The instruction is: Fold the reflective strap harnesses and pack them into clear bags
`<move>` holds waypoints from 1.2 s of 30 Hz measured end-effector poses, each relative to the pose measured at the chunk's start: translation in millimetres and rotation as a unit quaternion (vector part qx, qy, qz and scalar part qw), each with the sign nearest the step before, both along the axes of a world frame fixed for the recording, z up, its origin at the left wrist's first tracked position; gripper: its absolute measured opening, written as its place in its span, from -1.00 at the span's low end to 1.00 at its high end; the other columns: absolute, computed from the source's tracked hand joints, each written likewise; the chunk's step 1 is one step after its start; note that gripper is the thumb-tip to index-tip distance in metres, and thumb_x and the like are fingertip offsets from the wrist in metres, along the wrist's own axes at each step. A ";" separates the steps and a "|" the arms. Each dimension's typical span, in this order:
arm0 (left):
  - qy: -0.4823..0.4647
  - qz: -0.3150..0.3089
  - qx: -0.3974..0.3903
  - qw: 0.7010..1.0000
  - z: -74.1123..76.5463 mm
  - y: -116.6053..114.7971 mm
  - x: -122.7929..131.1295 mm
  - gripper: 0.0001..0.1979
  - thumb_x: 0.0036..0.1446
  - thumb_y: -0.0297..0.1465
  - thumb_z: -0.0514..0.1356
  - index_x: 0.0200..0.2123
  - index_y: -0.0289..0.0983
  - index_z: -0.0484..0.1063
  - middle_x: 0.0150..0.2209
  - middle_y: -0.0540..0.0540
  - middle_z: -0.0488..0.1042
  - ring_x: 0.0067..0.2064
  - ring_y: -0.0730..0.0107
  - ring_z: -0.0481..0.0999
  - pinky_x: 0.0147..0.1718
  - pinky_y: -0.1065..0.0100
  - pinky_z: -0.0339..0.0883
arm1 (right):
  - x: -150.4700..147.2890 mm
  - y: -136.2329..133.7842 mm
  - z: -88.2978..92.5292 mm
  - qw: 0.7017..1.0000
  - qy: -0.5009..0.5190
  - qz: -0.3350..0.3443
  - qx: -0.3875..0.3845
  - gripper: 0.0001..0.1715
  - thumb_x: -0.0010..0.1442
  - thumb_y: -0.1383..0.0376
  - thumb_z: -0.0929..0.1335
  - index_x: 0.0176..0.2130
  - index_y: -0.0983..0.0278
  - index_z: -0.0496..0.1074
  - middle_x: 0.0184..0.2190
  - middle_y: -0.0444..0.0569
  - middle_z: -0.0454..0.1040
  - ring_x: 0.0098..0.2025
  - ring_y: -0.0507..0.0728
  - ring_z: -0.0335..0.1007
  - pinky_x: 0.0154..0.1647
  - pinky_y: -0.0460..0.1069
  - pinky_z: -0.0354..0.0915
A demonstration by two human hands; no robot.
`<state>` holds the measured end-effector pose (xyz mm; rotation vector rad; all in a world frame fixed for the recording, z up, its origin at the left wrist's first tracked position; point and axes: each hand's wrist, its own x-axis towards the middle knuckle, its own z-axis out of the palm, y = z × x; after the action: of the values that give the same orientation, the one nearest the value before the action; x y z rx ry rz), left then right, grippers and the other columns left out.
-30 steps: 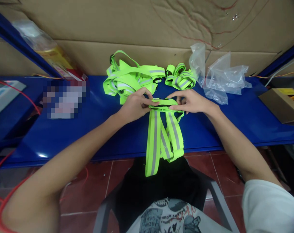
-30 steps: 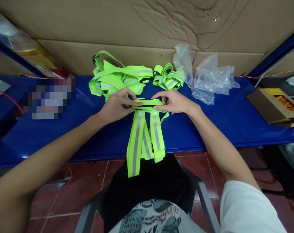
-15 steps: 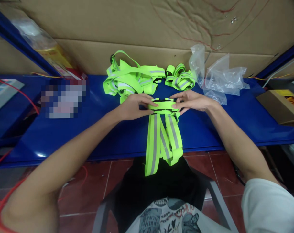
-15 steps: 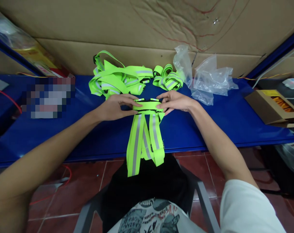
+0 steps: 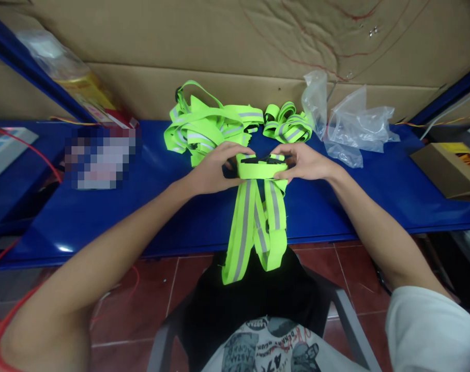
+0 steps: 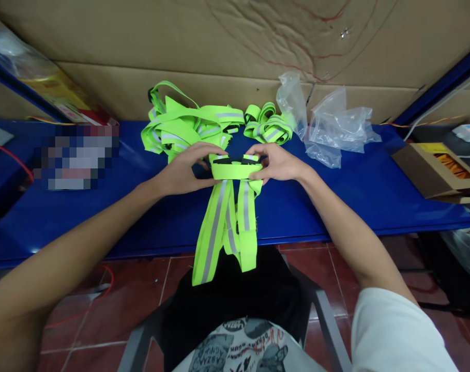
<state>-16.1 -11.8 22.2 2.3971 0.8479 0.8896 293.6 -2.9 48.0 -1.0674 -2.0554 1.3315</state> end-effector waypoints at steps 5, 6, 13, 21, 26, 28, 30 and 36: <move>0.001 -0.040 -0.049 0.998 2.0 2.8 -5.4 -0.39 0.24 -0.09 0.46 0.28 -0.18 0.57 0.14 -0.19 0.68 -0.10 0.28 0.70 -0.11 0.35 0.59 | -4.6 4.9 -10.3 0.981 0.001 -0.018 0.195 -0.54 0.00 0.22 0.65 -0.14 0.21 0.52 -0.31 -0.15 0.37 -0.30 0.08 0.35 -0.31 -0.02 0.40; -0.005 -0.029 -0.036 0.999 1.1 2.6 -4.9 -0.46 0.30 -0.10 0.42 0.27 -0.17 0.60 0.11 -0.17 0.71 -0.15 0.31 0.71 -0.16 0.37 0.59 | -5.7 4.7 -11.0 0.976 -0.002 -0.025 0.218 -0.55 0.01 0.22 0.65 -0.14 0.21 0.52 -0.34 -0.17 0.32 -0.33 0.06 0.29 -0.32 -0.02 0.36; 0.028 -0.005 0.079 0.996 -3.4 6.2 -8.6 -0.66 0.40 -0.34 0.28 0.17 0.02 0.70 0.19 -0.09 0.69 0.06 0.21 0.76 0.01 0.26 0.63 | -1.7 0.3 1.0 0.987 -0.010 0.024 0.159 -0.56 0.16 -0.03 0.62 -0.16 0.21 0.59 -0.48 -0.23 0.26 -0.43 0.01 0.18 -0.39 -0.04 0.20; 0.021 -0.066 0.013 0.998 9.8 6.1 -12.5 -0.75 0.39 -0.19 0.33 0.02 -0.05 0.76 0.20 -0.15 0.66 0.19 0.18 0.69 0.18 0.23 0.56 | -0.9 -0.2 4.2 0.995 -0.069 -0.045 0.051 -0.18 -0.10 -0.08 0.71 0.05 0.25 0.63 -0.23 -0.05 0.56 -0.41 0.05 0.40 -0.44 0.00 0.33; -0.034 0.013 -0.067 0.997 -4.0 8.4 -7.7 -0.37 0.20 -0.14 0.48 0.31 -0.15 0.56 0.25 -0.24 0.60 -0.06 0.28 0.69 0.03 0.23 0.64 | -8.2 -7.4 4.6 0.993 -0.107 -0.001 0.050 -0.40 -0.02 -0.04 0.65 -0.13 0.26 0.62 -0.30 -0.04 0.63 -0.33 0.13 0.46 -0.31 0.04 0.36; -0.055 0.026 -0.111 0.992 -8.8 9.1 -6.7 -0.15 0.11 -0.13 0.53 0.42 -0.22 0.42 0.18 -0.28 0.62 -0.15 0.31 0.65 -0.06 0.22 0.66 | -9.6 -8.6 2.7 0.990 -0.106 -0.017 0.087 -0.40 -0.06 0.02 0.66 -0.12 0.24 0.56 -0.26 -0.06 0.62 -0.31 0.14 0.46 -0.29 0.04 0.36; -0.047 0.038 -0.134 0.989 -10.9 9.5 -6.2 -0.09 0.09 -0.12 0.53 0.43 -0.29 0.39 -0.01 -0.23 0.66 -0.21 0.30 0.62 -0.16 0.23 0.64 | -10.1 -8.9 1.1 0.987 -0.096 -0.025 0.126 -0.40 -0.08 0.07 0.65 -0.13 0.22 0.50 -0.19 -0.06 0.61 -0.29 0.14 0.45 -0.28 0.04 0.35; -0.036 0.087 -0.066 0.993 -9.7 7.2 -2.8 -0.28 0.11 -0.04 0.51 0.26 -0.25 0.57 -0.03 -0.19 0.65 -0.18 0.25 0.62 -0.13 0.19 0.64 | -10.1 -11.0 5.5 0.968 -0.127 -0.063 0.208 -0.34 0.01 0.12 0.62 0.04 0.14 0.43 -0.35 -0.17 0.54 -0.32 0.19 0.44 -0.24 0.07 0.31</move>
<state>-18.9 -4.6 12.5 2.1904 1.0653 0.9471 283.5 -13.9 53.5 -1.1942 -2.2699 0.6810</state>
